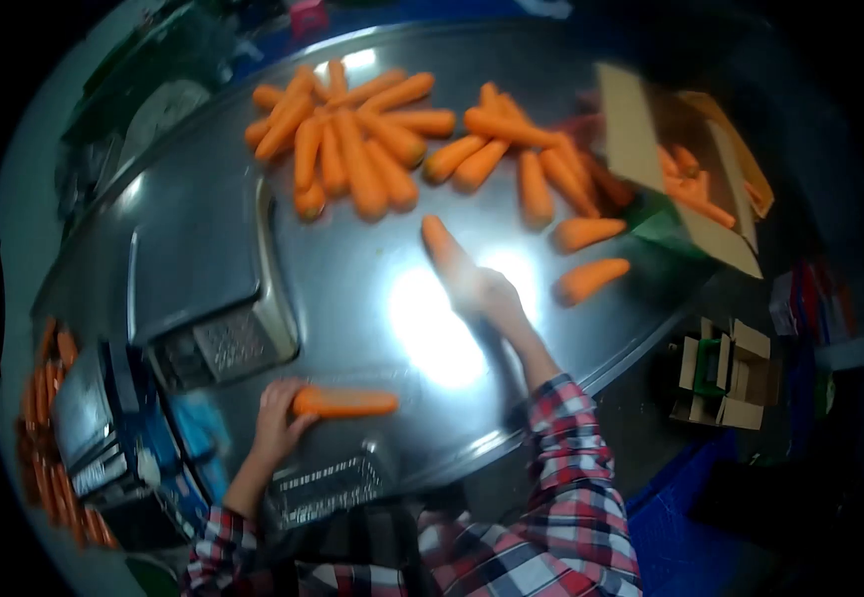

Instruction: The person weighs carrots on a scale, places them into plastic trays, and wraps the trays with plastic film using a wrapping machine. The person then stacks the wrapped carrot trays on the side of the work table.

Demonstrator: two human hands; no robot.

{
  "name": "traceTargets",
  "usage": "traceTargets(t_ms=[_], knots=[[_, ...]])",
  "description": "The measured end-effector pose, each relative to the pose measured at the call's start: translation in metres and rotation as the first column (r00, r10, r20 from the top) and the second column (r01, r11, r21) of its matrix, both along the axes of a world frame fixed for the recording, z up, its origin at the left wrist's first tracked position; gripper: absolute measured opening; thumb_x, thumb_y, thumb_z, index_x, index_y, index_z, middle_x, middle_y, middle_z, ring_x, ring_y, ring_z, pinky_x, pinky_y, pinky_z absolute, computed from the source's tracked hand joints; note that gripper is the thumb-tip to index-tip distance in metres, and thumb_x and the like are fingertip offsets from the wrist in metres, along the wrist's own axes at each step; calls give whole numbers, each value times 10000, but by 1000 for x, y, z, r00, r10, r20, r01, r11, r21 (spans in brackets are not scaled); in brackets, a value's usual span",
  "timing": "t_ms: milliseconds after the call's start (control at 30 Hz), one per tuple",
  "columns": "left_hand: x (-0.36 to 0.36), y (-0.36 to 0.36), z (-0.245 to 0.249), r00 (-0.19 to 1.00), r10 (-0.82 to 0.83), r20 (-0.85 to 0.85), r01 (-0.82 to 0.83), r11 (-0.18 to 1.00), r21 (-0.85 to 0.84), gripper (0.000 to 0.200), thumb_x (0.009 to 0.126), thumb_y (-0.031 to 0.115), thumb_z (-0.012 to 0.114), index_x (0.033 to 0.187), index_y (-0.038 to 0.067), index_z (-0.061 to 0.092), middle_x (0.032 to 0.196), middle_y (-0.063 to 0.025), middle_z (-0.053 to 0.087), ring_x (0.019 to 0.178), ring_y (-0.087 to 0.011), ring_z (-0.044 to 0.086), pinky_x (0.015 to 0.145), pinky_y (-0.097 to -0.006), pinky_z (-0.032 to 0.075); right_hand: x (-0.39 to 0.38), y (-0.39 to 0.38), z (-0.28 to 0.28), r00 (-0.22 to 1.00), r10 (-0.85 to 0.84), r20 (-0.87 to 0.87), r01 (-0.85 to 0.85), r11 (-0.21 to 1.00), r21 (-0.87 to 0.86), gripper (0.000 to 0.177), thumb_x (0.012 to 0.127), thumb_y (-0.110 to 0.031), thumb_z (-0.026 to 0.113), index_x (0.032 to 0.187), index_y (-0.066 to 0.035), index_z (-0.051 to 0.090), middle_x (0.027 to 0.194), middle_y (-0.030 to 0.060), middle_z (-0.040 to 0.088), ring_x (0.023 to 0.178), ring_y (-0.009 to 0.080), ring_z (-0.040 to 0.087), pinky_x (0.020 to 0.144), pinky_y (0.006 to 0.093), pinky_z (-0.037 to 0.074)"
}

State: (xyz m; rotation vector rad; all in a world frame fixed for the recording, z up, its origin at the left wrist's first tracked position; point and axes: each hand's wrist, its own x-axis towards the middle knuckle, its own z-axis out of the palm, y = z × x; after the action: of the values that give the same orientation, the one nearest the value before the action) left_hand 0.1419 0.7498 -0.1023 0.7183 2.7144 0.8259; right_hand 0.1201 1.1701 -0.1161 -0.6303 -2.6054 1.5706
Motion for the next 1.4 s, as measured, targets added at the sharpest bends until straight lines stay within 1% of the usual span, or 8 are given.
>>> traceTargets(t_ms=[200, 500, 600, 667, 733, 833, 1100, 1400], knots=[[0, 4, 9, 997, 48, 56, -52, 997, 60, 560, 675, 186, 767, 1170, 84, 525, 1190, -120, 543, 1214, -393, 398, 1025, -448, 340, 64, -74, 50, 825, 562, -54, -532, 806, 261, 615, 693, -256, 747, 1221, -41, 516, 1143, 122, 525, 1054, 264, 481, 919, 347, 409], [-2, -23, 11, 977, 31, 213, -74, 978, 194, 560, 685, 126, 767, 1174, 61, 501, 1205, -131, 506, 1152, -337, 459, 944, -399, 420, 93, -117, 38, 838, 545, -23, -518, 807, 283, 465, 816, -190, 661, 1236, -59, 509, 1188, 126, 505, 1091, 256, 472, 898, 348, 436], [-6, -27, 5, 896, 208, 393, -320, 915, 246, 560, 719, 140, 748, 1205, 59, 484, 1158, -108, 507, 1060, -250, 503, 887, -351, 455, 109, -115, 4, 993, 108, 38, -104, 990, -95, 371, 879, -173, 587, 1198, 0, 513, 1006, 113, 585, 891, 199, 574, 782, 302, 488], [-7, -26, 4, 797, 250, 550, -446, 858, 256, 552, 735, 155, 740, 1218, 64, 489, 1122, -93, 503, 994, -200, 511, 857, -322, 461, 114, -109, -19, 980, 154, 126, -133, 978, -164, 303, 905, -132, 513, 1154, 41, 501, 814, 97, 606, 703, 155, 602, 650, 266, 509], [-11, -23, 5, 701, 195, 686, -496, 824, 273, 530, 744, 172, 734, 1214, 68, 512, 1083, -82, 496, 930, -162, 505, 833, -296, 456, 109, -124, -6, 939, 181, 293, 14, 830, -558, 286, 881, -89, 509, 1133, 46, 503, 803, 124, 608, 701, 170, 614, 634, 284, 518], [-14, -26, 3, 878, 175, 445, -308, 919, 247, 479, 730, 174, 750, 1160, 63, 571, 1044, -69, 485, 882, -147, 488, 793, -267, 450, 107, -128, -13, 965, 142, 221, -16, 872, -489, 163, 888, -71, 490, 1013, 32, 511, 750, 80, 594, 627, 138, 592, 565, 248, 500], [-5, -60, 85, 880, 208, 427, -424, 751, 506, 388, 751, 134, 726, 1118, 75, 614, 997, -57, 477, 837, -149, 489, 762, -245, 441, 91, -172, 79, 999, 44, 7, -35, 888, -458, 73, 883, -94, 502, 934, -45, 517, 699, 26, 563, 533, 81, 543, 464, 192, 406], [-3, -336, 149, 835, 510, 204, -536, 677, 504, 390, 764, 218, 722, 1109, 64, 625, 927, -48, 522, 796, -118, 522, 745, -236, 455, 1, -436, 137, 927, 263, -269, -350, 864, -362, 55, 864, -96, 467, 880, -74, 516, 639, 19, 541, 468, 67, 503, 379, 176, 357]])
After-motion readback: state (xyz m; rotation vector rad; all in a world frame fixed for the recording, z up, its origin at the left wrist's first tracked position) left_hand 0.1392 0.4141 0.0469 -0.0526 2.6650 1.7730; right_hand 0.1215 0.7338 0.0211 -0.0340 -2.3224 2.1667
